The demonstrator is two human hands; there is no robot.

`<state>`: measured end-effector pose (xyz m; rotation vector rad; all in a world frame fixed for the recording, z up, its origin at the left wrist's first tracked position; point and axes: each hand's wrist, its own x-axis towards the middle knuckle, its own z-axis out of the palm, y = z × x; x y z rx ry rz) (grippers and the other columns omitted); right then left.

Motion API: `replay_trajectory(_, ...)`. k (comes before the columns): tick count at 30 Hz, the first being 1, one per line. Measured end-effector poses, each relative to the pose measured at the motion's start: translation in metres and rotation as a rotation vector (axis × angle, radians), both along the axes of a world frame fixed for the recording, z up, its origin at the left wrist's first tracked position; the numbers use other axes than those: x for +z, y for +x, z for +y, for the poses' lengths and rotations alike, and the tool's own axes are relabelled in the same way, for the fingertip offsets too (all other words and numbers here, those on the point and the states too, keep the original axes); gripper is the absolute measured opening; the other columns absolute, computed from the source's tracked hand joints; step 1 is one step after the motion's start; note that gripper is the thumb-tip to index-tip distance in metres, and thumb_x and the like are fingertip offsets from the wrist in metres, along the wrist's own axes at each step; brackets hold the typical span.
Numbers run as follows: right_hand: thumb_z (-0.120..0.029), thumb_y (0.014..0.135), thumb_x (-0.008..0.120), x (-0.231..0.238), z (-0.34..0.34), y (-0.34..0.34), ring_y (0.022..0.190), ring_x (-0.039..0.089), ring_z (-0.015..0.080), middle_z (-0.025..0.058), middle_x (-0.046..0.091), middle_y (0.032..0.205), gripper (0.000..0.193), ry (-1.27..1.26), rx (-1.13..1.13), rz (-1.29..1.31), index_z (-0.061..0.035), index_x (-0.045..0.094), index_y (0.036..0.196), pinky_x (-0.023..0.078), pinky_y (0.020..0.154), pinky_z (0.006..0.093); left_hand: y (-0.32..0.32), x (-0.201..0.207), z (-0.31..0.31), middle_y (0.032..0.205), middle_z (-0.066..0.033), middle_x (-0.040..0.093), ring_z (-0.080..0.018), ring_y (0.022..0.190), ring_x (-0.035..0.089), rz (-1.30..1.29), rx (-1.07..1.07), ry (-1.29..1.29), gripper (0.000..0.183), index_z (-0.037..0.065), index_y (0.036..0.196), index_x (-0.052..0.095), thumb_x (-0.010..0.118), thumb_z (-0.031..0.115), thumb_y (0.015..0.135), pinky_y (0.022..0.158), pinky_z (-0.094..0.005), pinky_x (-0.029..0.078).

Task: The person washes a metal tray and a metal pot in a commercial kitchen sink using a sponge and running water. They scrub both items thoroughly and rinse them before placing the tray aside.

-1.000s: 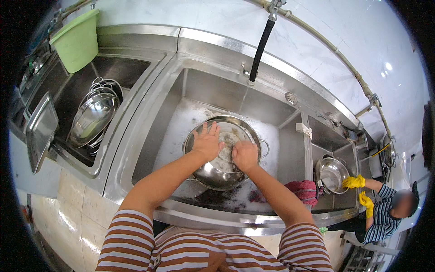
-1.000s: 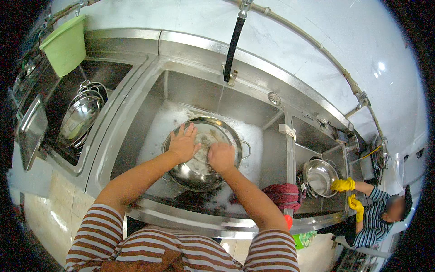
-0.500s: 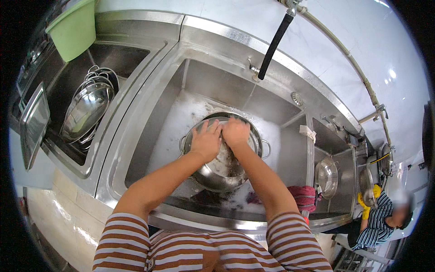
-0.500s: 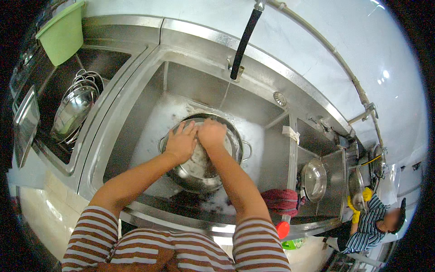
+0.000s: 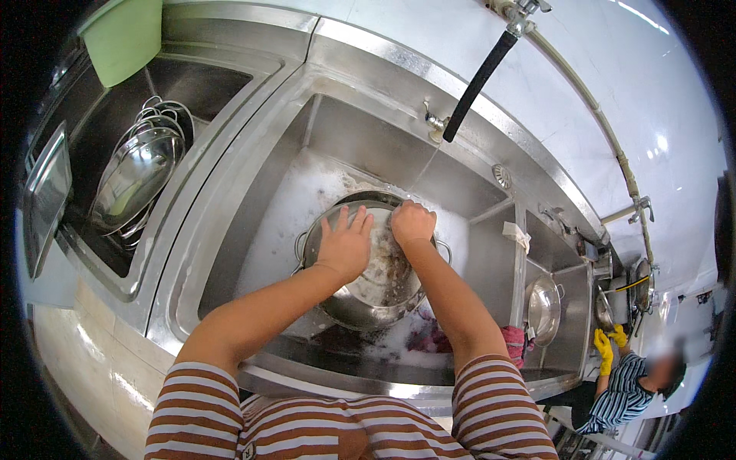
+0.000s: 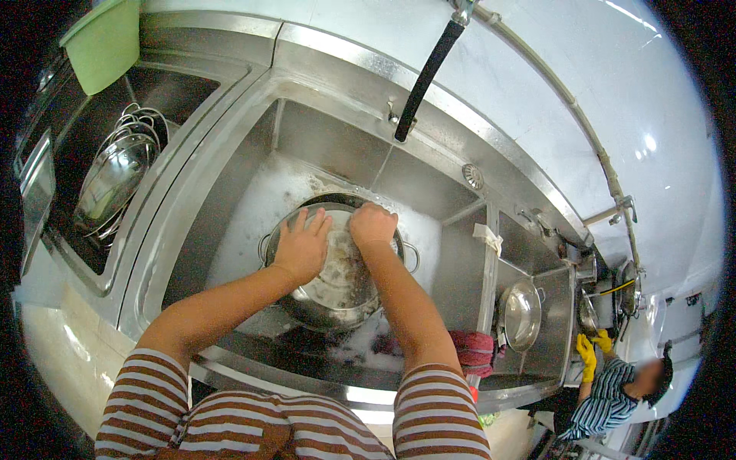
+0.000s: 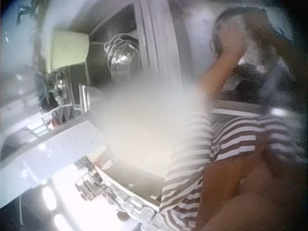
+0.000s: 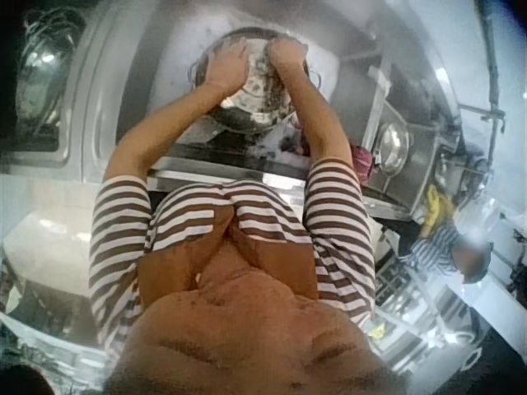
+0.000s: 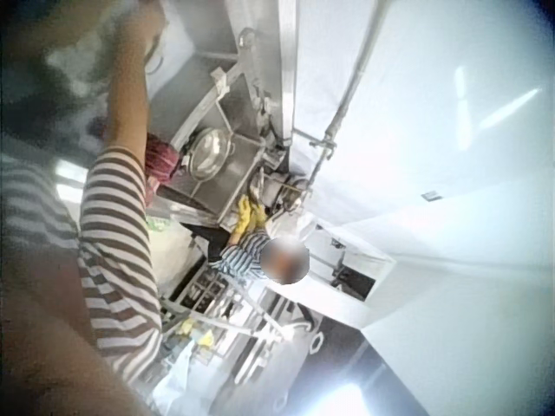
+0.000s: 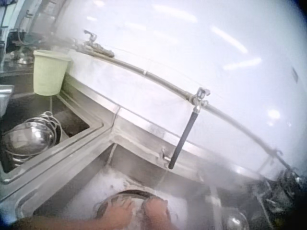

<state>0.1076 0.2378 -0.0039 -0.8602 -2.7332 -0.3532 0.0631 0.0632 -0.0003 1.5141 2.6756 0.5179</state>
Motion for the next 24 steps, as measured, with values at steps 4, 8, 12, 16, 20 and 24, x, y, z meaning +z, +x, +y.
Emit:
replay_trajectory(4,-0.022,0.076,0.048,-0.002,-0.032,0.027,0.059,0.059,0.0258,0.0092,0.061,0.066,0.017,-0.013,0.133,-0.074,-0.0092,0.058,0.07,0.041,0.056,0.0416,-0.003,-0.009,-0.001,0.141,-0.0088,0.029,-0.0349,0.127,0.028,0.008,0.05,0.049,0.048,0.008,0.131,0.037,0.042,0.025,0.086,0.094,-0.059,0.026)
replay_trajectory(8,-0.019,0.071,0.054,0.003,-0.086,0.081,0.054,0.052,0.0265,0.0099,0.054,0.06,0.013,-0.07,0.387,0.022,-0.0079,0.053,0.065,0.037,0.055,0.0429,-0.003,-0.009,-0.005,0.142,-0.0088,0.027,-0.0348,0.127,0.028,-0.013,0.059,0.059,0.049,0.008,0.132,0.036,0.042,0.025,0.086,0.096,-0.0587,0.025)
replay_trajectory(12,-0.02,0.072,0.053,0.004,-0.058,0.063,0.055,0.053,0.0265,0.0102,0.056,0.062,0.014,0.039,0.356,-0.082,-0.0065,0.055,0.068,0.038,0.055,0.0423,0.0,0.003,-0.005,0.144,-0.0071,0.023,-0.0338,0.131,0.022,-0.058,0.04,-0.061,0.05,0.008,0.135,0.032,0.038,0.024,0.088,0.098,-0.0596,0.021)
replay_trajectory(16,-0.024,0.076,0.05,-0.003,-0.012,0.005,0.063,0.06,0.0263,0.009,0.06,0.065,0.018,-0.001,0.024,0.018,-0.0083,0.059,0.072,0.041,0.062,0.0435,-0.002,-0.002,-0.001,0.14,-0.0084,0.031,-0.033,0.127,0.029,-0.016,0.026,0.04,0.049,0.009,0.131,0.038,0.044,0.019,0.084,0.096,-0.0549,0.027)
replay_trajectory(20,-0.023,0.074,0.051,-0.004,-0.035,0.01,0.06,0.058,0.0257,0.0097,0.059,0.064,0.018,0.012,0.085,0.029,-0.0079,0.057,0.067,0.04,0.062,0.0429,-0.011,-0.014,-0.008,0.136,-0.0088,0.038,-0.0291,0.127,0.031,-0.165,0.047,0.182,0.044,0.012,0.124,0.048,0.045,0.015,0.08,0.098,-0.0512,0.027)
replay_trajectory(24,-0.019,0.064,0.055,-0.004,-0.106,0.059,0.051,0.051,0.027,0.0098,0.051,0.055,0.011,-0.041,0.506,0.149,-0.009,0.052,0.061,0.037,0.058,0.0433,-0.019,-0.021,-0.013,0.132,-0.0095,0.043,-0.0291,0.124,0.035,-0.169,0.045,0.272,0.04,0.013,0.117,0.055,0.048,0.012,0.077,0.097,-0.0487,0.028)
